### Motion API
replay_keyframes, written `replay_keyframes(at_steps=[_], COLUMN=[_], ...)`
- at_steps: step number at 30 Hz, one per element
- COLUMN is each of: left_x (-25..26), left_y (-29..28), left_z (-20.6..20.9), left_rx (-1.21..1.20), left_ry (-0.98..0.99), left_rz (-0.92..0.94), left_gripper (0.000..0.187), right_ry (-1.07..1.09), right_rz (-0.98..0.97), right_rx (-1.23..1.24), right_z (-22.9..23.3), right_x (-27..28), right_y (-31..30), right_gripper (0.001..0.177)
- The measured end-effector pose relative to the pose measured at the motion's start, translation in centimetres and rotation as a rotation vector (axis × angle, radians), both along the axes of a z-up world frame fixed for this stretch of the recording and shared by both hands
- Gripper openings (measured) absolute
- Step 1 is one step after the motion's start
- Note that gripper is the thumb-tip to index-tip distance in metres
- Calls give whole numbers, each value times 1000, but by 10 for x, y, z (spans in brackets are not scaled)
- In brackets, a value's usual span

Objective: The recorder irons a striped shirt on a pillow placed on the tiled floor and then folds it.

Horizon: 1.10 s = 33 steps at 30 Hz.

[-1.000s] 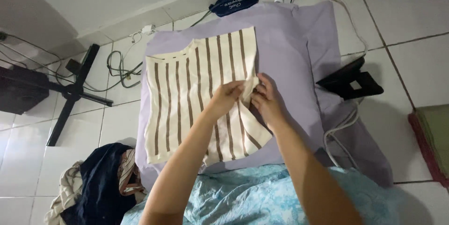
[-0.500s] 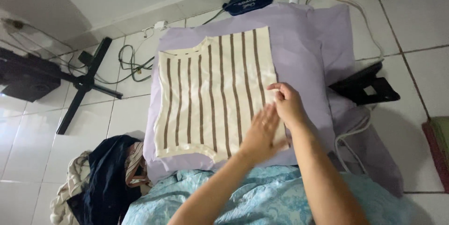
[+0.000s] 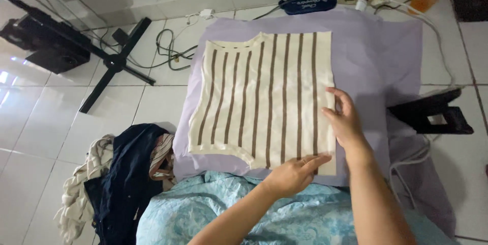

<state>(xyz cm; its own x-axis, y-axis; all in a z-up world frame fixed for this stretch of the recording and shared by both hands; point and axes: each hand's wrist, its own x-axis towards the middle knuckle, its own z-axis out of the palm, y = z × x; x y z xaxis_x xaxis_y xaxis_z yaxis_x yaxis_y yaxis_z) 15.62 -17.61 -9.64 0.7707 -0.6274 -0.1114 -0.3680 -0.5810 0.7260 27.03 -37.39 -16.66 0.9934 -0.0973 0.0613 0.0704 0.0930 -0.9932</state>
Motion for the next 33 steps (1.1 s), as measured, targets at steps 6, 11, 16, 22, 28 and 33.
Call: replay_keyframes(at_steps=[6,11,16,22,28,33], left_x=[106,218,250,239,248,243], left_y=[104,230,262,234,237,251], left_z=[-48,-62,-61,-27,-39,-43], left_rx=[-304,242,53,7,-97,-67], left_ry=[-385,-317,262,526,611,538], left_rz=[545,1229,983,792,655,942], left_gripper=[50,75,75,84,82,65], right_ry=[245,114,196,273,251,290], right_rz=[-23,-32,-98,-161,-163,-184], right_rx=[-142,-42,41,-179,-229,-418], right_z=[27,-15,-23,17,-6,16], right_x=[-6,6,13,3,5,-3], right_y=[4,-7,-11,4,-3,3], right_gripper=[58,47,36,35,39,43])
